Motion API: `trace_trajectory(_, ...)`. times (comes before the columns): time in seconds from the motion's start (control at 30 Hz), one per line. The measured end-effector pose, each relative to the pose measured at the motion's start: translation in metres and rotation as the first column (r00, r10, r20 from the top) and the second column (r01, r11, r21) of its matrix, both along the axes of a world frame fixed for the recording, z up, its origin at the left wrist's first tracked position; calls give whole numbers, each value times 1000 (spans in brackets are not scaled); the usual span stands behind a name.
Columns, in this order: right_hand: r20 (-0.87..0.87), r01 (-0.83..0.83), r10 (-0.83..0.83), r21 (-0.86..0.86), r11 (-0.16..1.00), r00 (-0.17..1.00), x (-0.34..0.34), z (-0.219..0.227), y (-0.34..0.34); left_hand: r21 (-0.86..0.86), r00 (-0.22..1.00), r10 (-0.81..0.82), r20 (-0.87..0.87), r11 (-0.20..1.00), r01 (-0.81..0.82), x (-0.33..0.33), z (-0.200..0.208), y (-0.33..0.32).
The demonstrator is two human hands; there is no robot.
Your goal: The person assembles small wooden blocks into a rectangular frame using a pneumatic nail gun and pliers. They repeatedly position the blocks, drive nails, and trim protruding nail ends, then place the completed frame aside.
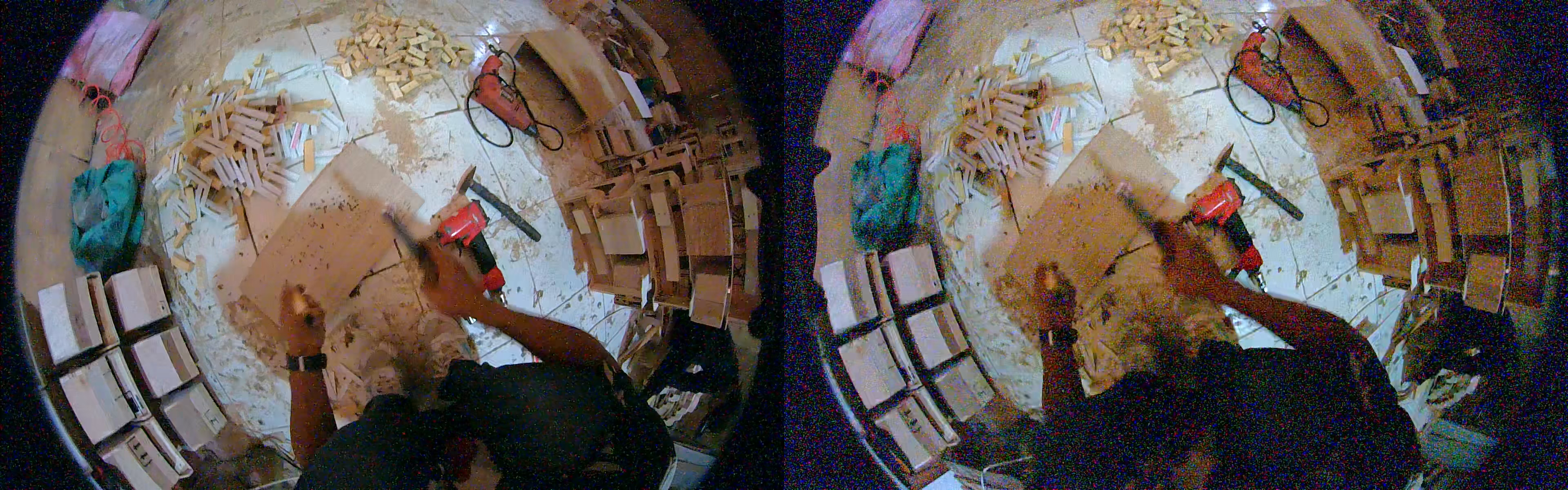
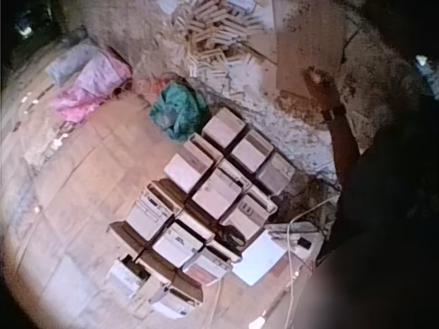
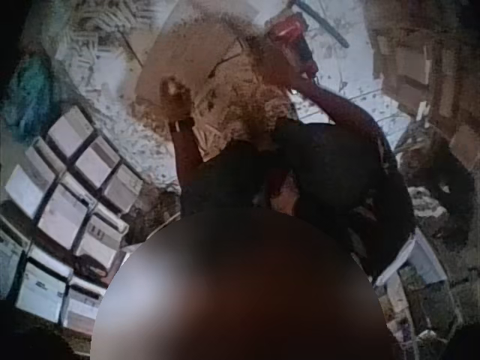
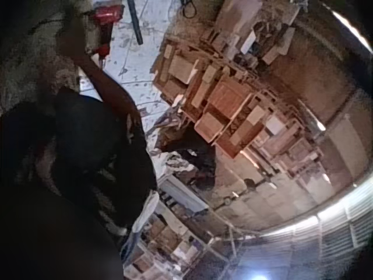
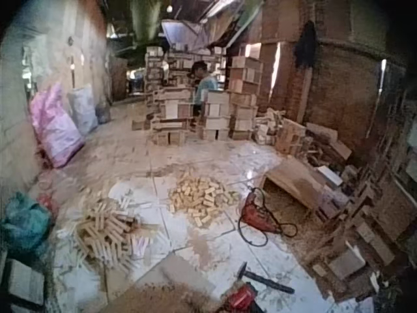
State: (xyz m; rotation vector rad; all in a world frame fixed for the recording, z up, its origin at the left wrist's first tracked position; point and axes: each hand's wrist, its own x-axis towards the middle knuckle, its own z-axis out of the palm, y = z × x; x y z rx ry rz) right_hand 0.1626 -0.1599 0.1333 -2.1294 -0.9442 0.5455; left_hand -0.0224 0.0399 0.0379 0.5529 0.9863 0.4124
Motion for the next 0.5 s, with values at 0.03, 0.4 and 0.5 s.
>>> trace_trajectory(0.03,66,30,-27,-34,999,997,22,-12,4,-26,972,-115,-204,993,112,1,-1,-6)
trace_trajectory(0.4,94,-191,328,-651,734,940,159,-74,-2,484,773,-429,-467,607,630,69,-31,-1)
trace_trajectory(0.5,32,-64,108,-631,774,994,167,-69,-21,626,707,-267,-655,333,705,77,-52,4)
